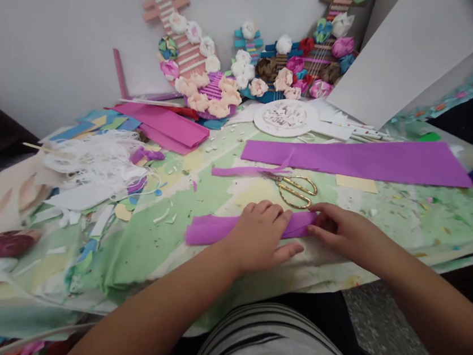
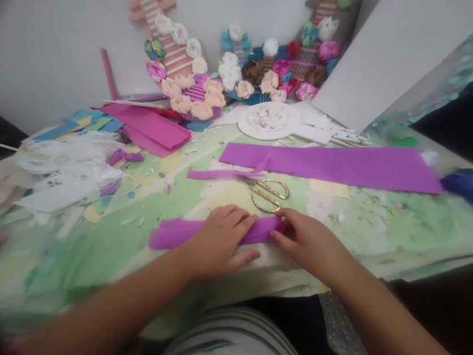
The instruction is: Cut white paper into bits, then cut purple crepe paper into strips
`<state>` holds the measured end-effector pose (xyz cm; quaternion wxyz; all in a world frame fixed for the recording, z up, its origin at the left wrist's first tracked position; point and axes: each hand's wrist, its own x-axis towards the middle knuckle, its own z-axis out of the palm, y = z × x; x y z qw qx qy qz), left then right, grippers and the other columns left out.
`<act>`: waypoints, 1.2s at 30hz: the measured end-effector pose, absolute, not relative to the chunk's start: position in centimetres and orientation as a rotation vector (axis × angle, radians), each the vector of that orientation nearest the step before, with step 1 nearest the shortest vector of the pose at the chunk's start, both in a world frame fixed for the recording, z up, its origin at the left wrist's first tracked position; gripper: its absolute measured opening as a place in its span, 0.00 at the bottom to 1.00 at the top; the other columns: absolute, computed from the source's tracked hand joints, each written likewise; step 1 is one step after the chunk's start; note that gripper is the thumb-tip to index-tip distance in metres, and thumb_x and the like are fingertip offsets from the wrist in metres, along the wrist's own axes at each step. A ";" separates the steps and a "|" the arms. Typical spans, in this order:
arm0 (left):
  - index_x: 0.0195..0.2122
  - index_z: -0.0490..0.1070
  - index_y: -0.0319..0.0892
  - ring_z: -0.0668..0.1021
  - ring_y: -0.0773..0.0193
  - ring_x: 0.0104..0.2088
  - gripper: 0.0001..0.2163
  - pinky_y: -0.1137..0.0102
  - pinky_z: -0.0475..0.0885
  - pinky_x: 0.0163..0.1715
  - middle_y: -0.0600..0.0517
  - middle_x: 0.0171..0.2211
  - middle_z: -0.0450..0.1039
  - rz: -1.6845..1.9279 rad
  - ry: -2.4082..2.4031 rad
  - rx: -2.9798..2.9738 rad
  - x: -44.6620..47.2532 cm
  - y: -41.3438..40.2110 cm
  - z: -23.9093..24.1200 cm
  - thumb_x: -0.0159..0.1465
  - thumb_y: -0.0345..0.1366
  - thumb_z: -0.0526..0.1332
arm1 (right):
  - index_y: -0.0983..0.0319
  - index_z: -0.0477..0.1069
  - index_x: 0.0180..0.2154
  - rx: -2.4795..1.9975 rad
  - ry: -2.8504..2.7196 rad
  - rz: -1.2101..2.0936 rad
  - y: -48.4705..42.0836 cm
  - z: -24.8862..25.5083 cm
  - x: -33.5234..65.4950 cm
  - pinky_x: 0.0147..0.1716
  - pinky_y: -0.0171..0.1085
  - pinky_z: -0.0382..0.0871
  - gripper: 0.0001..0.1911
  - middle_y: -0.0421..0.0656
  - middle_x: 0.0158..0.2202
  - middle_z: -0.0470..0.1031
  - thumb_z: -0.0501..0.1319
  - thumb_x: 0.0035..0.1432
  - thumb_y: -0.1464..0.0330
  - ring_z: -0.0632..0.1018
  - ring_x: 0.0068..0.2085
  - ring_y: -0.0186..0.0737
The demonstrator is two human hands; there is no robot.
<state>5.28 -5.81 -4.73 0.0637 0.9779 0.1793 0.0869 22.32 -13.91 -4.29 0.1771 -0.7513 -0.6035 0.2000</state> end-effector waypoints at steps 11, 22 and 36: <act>0.41 0.63 0.46 0.62 0.59 0.41 0.15 0.62 0.56 0.38 0.48 0.39 0.62 0.268 0.382 3.043 5.1 -5.7 -4.9 0.58 0.42 0.44 | 0.59 0.69 0.36 -1.826 -2.254 -0.232 -13.4 -4.7 22.2 0.40 0.41 0.59 0.12 0.45 0.41 0.66 0.52 0.49 0.65 0.65 0.41 0.41; 0.42 0.64 0.45 0.62 0.58 0.42 0.16 0.62 0.55 0.41 0.47 0.42 0.62 0.240 0.272 3.032 4.8 -5.7 -4.8 0.57 0.42 0.45 | 0.62 0.67 0.39 -1.886 -2.180 -0.376 -17.5 -6.5 19.0 0.46 0.46 0.53 0.17 0.45 0.43 0.67 0.52 0.49 0.62 0.61 0.48 0.46; 0.49 0.56 0.50 0.56 0.56 0.51 0.19 0.56 0.45 0.48 0.48 0.52 0.53 0.077 0.205 3.011 4.1 -5.5 -5.0 0.58 0.45 0.42 | 0.57 0.67 0.41 -2.038 -2.010 -0.360 -18.6 -7.0 19.8 0.45 0.49 0.51 0.15 0.39 0.40 0.71 0.52 0.49 0.65 0.63 0.44 0.46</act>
